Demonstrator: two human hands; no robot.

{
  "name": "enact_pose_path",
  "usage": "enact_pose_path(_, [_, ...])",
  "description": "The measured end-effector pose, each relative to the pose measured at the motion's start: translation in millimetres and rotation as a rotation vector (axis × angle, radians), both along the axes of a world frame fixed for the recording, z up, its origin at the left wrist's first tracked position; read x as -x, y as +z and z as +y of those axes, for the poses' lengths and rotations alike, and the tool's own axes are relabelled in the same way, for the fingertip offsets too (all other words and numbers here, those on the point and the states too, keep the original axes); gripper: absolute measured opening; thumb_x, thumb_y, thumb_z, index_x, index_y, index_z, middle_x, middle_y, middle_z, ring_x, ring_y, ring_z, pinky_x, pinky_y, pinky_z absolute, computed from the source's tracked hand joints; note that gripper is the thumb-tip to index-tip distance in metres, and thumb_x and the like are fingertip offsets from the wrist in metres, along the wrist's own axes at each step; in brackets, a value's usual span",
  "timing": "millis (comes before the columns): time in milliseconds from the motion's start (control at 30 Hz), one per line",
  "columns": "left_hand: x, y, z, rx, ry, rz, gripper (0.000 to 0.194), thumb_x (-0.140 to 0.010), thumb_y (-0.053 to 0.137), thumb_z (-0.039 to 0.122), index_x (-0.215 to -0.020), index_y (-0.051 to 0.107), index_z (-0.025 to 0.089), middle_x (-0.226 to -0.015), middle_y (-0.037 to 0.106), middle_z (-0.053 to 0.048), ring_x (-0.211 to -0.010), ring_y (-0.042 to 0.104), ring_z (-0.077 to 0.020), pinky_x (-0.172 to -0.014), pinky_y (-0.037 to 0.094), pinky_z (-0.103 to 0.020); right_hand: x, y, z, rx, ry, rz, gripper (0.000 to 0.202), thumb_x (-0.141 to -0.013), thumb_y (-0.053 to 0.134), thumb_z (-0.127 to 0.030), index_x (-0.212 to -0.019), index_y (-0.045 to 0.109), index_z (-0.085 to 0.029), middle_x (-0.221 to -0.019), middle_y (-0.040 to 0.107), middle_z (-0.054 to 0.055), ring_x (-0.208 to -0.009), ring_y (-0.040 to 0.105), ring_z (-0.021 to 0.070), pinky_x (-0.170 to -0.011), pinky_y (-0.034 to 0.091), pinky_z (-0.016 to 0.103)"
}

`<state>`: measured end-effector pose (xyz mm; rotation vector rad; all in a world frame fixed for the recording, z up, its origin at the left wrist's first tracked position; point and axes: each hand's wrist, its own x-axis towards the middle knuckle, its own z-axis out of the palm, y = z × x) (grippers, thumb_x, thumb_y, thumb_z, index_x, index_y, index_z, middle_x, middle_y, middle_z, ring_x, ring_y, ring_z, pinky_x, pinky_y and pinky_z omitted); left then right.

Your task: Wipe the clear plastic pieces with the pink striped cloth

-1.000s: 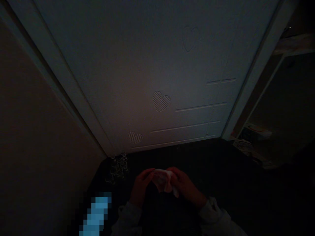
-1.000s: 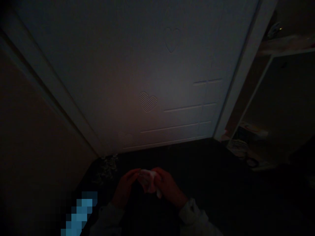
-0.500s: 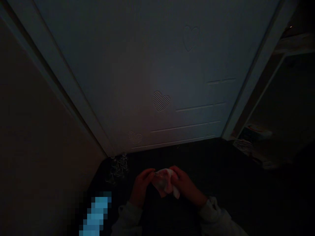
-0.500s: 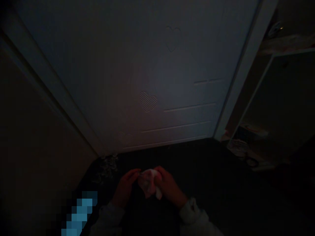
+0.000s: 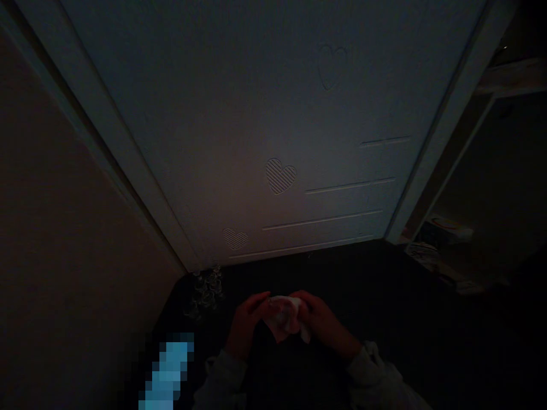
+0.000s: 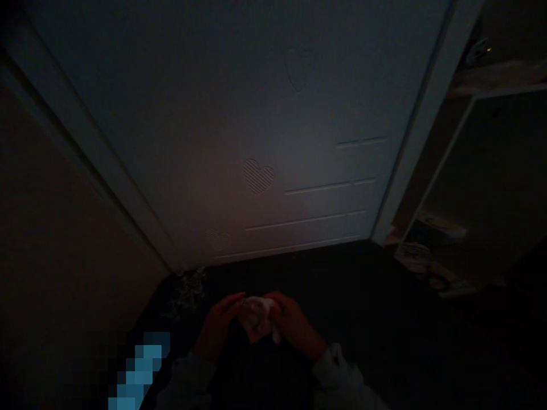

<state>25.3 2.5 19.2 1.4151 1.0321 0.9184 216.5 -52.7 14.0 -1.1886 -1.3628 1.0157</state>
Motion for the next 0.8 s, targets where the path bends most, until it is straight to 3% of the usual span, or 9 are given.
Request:
enact_pose_path(233, [-0.4, 2.2, -1.5, -0.021, -0.008, 0.023, 0.020, -0.087, 0.062, 0.027, -0.104, 0.065, 0.016, -0.109, 0.069, -0.005, -0.104, 0.063, -0.0226, -0.095, 0.045, -0.048, 1.0, 0.2, -1.6, 0.017, -0.056, -0.004, 0.016, -0.082, 0.050, -0.030, -0.085, 0.060, -0.018, -0.072, 0.061, -0.001, -0.065, 0.056, 0.0159, -0.058, 0.045, 0.025])
enact_pose_path(533, [0.5, 3.5, -1.0, -0.010, -0.003, 0.026, 0.020, -0.087, 0.062, 0.027, -0.104, 0.065, 0.016, -0.109, 0.069, -0.006, -0.102, 0.064, -0.0221, -0.093, 0.047, -0.047, -0.2, 5.1, -2.2, 0.010, 0.074, 0.033, 0.028, -0.082, 0.052, -0.036, -0.100, 0.064, -0.017, -0.092, 0.069, 0.006, -0.085, 0.063, 0.0224, -0.076, 0.049, 0.034])
enact_pose_path(667, [-1.2, 3.9, -1.3, 0.013, 0.000, 0.028, 0.020, -0.088, 0.061, 0.027, -0.103, 0.065, 0.016, -0.107, 0.068, -0.005, -0.100, 0.064, -0.0219, -0.090, 0.048, -0.046, 0.2, 6.5, -3.5, 0.020, 0.134, 0.070, 0.033, -0.082, 0.053, -0.034, -0.108, 0.064, -0.016, -0.106, 0.069, 0.010, -0.099, 0.063, 0.0261, -0.090, 0.046, 0.041])
enact_pose_path(800, [-2.8, 4.2, -1.1, 0.019, -0.006, 0.025, 0.019, -0.088, 0.060, 0.027, -0.102, 0.065, 0.015, -0.106, 0.068, -0.005, -0.100, 0.064, -0.0219, -0.091, 0.048, -0.046, -0.2, 5.2, -4.1, 0.055, 0.181, 0.126, 0.038, -0.080, 0.056, -0.034, -0.113, 0.062, -0.016, -0.111, 0.069, 0.011, -0.104, 0.062, 0.0270, -0.092, 0.045, 0.043])
